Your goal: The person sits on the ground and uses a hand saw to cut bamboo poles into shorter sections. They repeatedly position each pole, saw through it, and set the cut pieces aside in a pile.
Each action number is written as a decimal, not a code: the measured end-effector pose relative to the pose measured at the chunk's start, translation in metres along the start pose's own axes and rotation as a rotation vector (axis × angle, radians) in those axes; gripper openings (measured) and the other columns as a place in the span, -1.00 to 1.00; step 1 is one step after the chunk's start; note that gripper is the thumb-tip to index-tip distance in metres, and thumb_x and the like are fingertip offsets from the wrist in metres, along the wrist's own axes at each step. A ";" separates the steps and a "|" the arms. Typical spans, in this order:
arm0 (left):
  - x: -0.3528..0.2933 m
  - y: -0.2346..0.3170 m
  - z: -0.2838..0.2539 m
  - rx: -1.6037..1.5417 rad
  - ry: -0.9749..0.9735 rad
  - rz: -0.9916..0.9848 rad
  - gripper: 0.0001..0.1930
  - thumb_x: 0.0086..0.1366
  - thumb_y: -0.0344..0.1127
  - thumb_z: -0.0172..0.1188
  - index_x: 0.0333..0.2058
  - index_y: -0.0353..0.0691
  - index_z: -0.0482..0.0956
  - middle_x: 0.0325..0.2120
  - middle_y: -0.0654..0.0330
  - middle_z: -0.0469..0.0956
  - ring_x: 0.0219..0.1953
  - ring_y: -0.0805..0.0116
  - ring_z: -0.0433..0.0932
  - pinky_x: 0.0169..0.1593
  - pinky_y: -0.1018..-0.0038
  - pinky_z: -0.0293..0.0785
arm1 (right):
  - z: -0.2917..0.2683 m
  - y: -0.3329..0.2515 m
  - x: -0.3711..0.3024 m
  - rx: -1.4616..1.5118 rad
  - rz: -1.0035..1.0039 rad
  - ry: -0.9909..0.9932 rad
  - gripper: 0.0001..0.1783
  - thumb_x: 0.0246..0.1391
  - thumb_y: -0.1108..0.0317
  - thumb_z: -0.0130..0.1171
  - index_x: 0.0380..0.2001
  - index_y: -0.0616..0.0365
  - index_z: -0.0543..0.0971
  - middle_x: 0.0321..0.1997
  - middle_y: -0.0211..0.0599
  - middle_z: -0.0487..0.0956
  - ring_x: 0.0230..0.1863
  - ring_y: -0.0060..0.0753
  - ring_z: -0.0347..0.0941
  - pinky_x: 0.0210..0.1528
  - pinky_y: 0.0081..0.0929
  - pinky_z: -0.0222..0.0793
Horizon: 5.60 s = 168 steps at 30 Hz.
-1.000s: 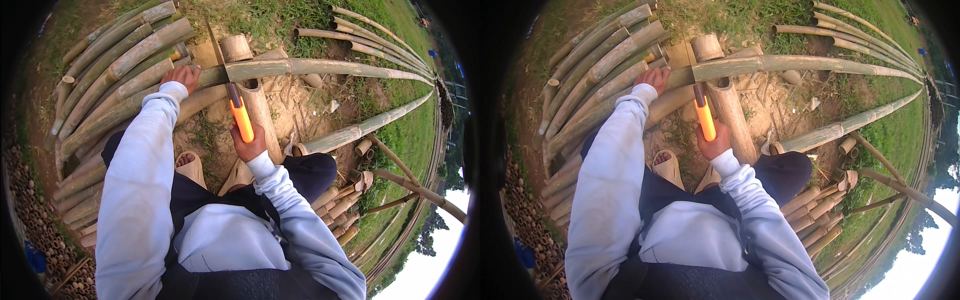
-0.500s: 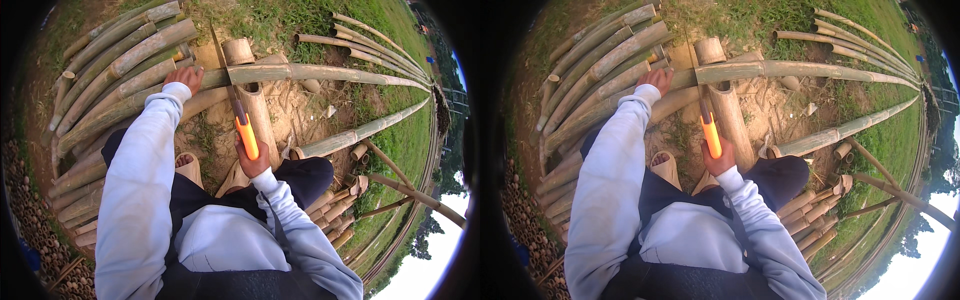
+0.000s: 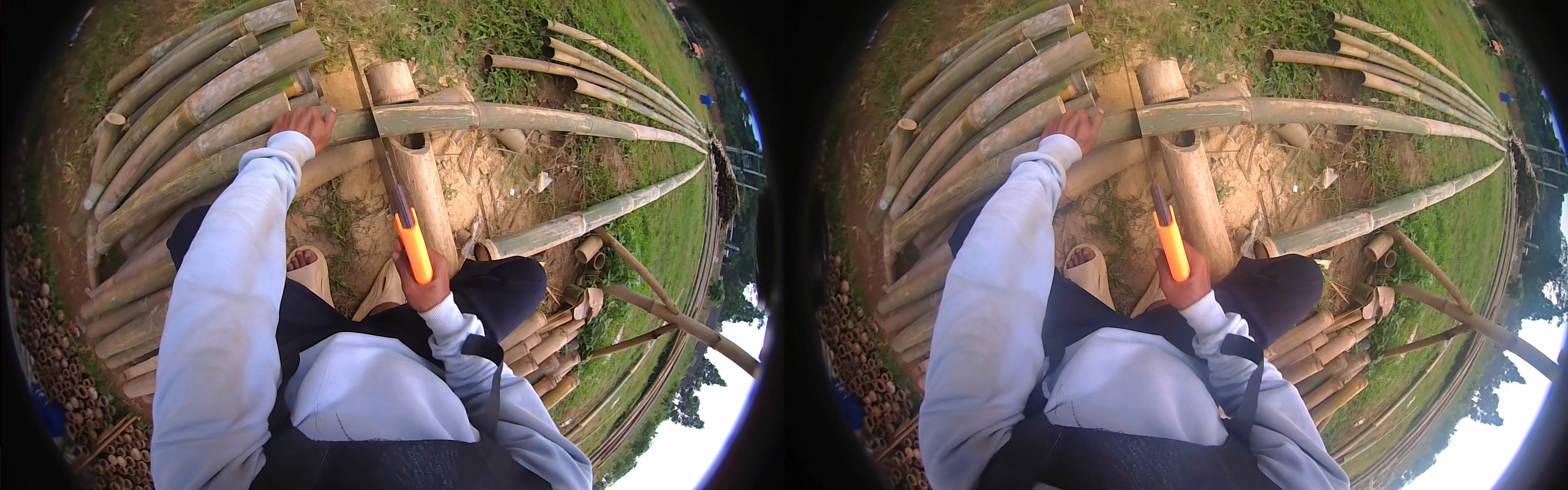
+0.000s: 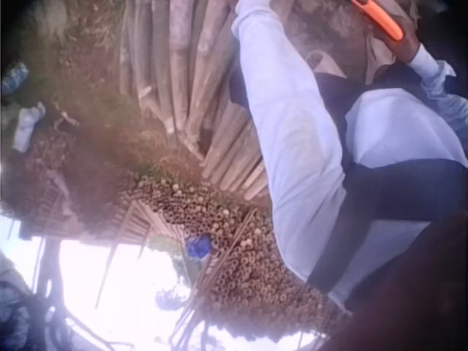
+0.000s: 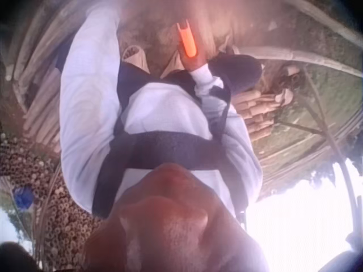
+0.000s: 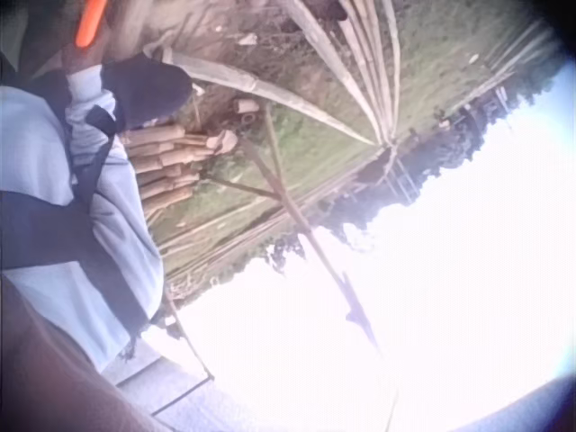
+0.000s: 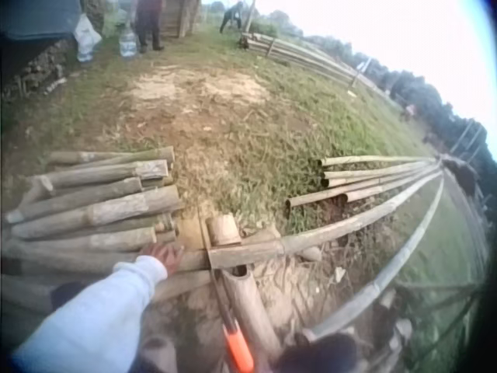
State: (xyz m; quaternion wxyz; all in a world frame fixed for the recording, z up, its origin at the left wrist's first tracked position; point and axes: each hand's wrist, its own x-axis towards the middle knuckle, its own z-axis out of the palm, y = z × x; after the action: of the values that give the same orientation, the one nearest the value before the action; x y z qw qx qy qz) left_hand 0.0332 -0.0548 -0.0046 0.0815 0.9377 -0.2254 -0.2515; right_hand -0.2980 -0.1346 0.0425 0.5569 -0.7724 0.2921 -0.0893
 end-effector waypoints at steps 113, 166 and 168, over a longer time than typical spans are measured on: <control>-0.005 -0.011 0.038 0.198 0.517 0.303 -0.53 0.50 0.07 -0.08 -0.26 -0.24 0.59 -0.32 -0.10 0.67 -0.25 -0.10 0.67 -0.04 0.10 0.53 | 0.026 0.005 0.057 -0.062 -0.030 0.030 -0.77 0.15 0.35 0.36 -0.38 0.31 0.57 -0.63 -0.23 0.45 -0.58 -0.41 0.34 -0.44 -0.34 0.33; -0.014 -0.014 0.025 0.179 0.328 0.142 -0.44 0.52 0.12 -0.18 -0.24 -0.24 0.64 -0.29 -0.19 0.68 -0.18 -0.21 0.66 0.01 0.00 0.53 | -0.033 -0.027 -0.058 -0.027 0.028 0.007 -0.78 0.10 0.39 0.34 -0.19 0.23 0.63 -0.49 -0.02 0.60 -0.44 0.11 0.59 -0.33 -0.23 0.48; -0.009 -0.010 0.018 0.180 0.331 0.142 -0.44 0.51 0.12 -0.17 -0.24 -0.25 0.64 -0.28 -0.20 0.68 -0.17 -0.20 0.66 0.02 0.01 0.53 | -0.049 -0.026 -0.087 -0.053 0.001 -0.022 -0.72 0.09 0.43 0.34 -0.11 0.23 0.65 -0.46 -0.02 0.63 -0.41 0.04 0.64 -0.30 -0.30 0.52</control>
State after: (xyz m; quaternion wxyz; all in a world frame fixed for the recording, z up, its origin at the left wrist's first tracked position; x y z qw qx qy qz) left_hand 0.0212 -0.0420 -0.0186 0.0507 0.9515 -0.2962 -0.0664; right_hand -0.3824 -0.1203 0.1003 0.5396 -0.7876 0.2885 -0.0726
